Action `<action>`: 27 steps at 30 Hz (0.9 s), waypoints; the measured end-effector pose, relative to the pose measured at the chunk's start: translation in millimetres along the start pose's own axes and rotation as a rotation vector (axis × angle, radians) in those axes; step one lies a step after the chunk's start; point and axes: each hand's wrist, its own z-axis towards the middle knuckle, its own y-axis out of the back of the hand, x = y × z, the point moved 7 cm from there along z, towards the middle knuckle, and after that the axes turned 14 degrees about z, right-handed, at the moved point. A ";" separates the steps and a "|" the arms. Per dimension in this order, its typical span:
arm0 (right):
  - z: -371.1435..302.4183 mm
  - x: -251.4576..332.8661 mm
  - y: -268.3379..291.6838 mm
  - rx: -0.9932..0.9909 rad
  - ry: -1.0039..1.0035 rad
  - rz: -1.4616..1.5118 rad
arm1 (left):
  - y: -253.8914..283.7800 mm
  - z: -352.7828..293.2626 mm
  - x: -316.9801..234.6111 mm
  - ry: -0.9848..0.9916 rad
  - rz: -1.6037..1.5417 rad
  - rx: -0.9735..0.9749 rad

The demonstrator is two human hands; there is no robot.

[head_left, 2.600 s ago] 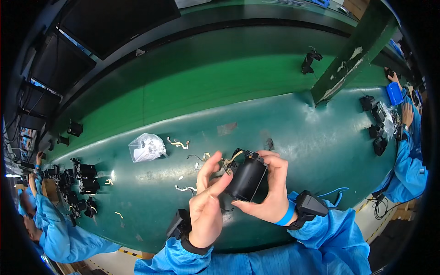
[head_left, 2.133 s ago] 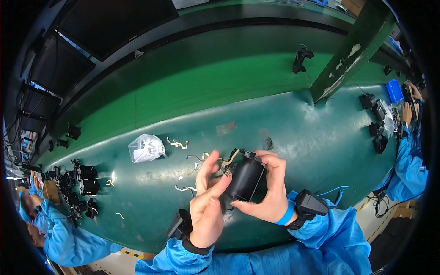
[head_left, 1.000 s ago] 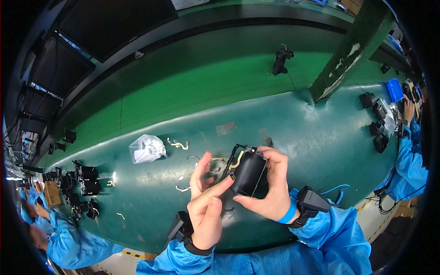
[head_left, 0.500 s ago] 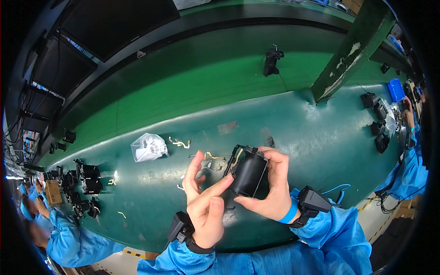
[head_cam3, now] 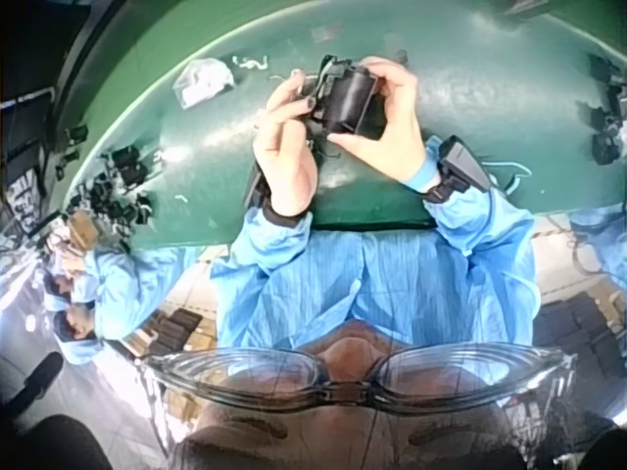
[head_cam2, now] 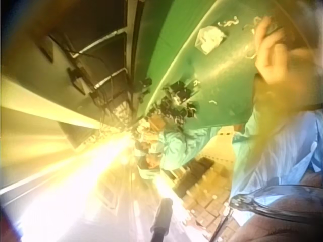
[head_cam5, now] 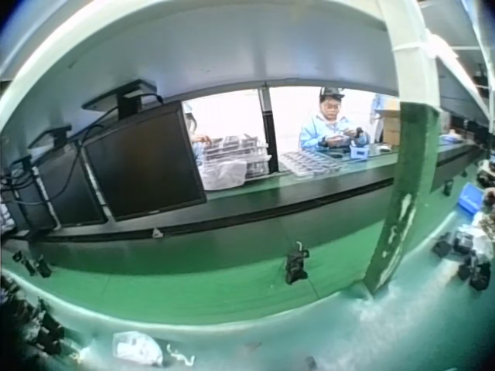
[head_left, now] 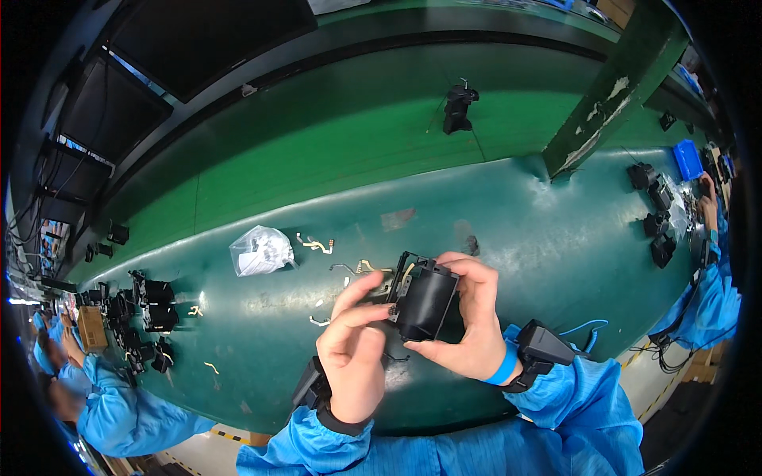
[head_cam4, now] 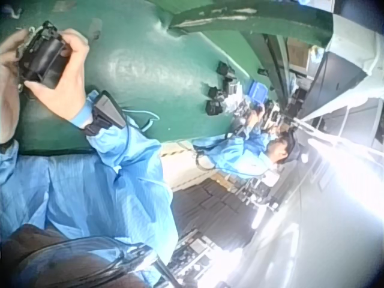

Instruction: Assembling small black plastic electronic housing components by inserting and routing yellow wires.

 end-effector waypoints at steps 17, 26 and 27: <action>-13.7 6.5 -25.7 0.158 0.113 -0.177 | 9.1 0.7 5.5 0.179 -0.190 -0.256; -17.4 6.0 -26.7 0.109 0.100 -0.313 | 10.7 -1.5 15.2 0.167 -0.199 -0.257; -17.5 7.1 -26.7 0.109 0.100 -0.316 | 10.9 -2.0 16.2 0.173 -0.152 -0.283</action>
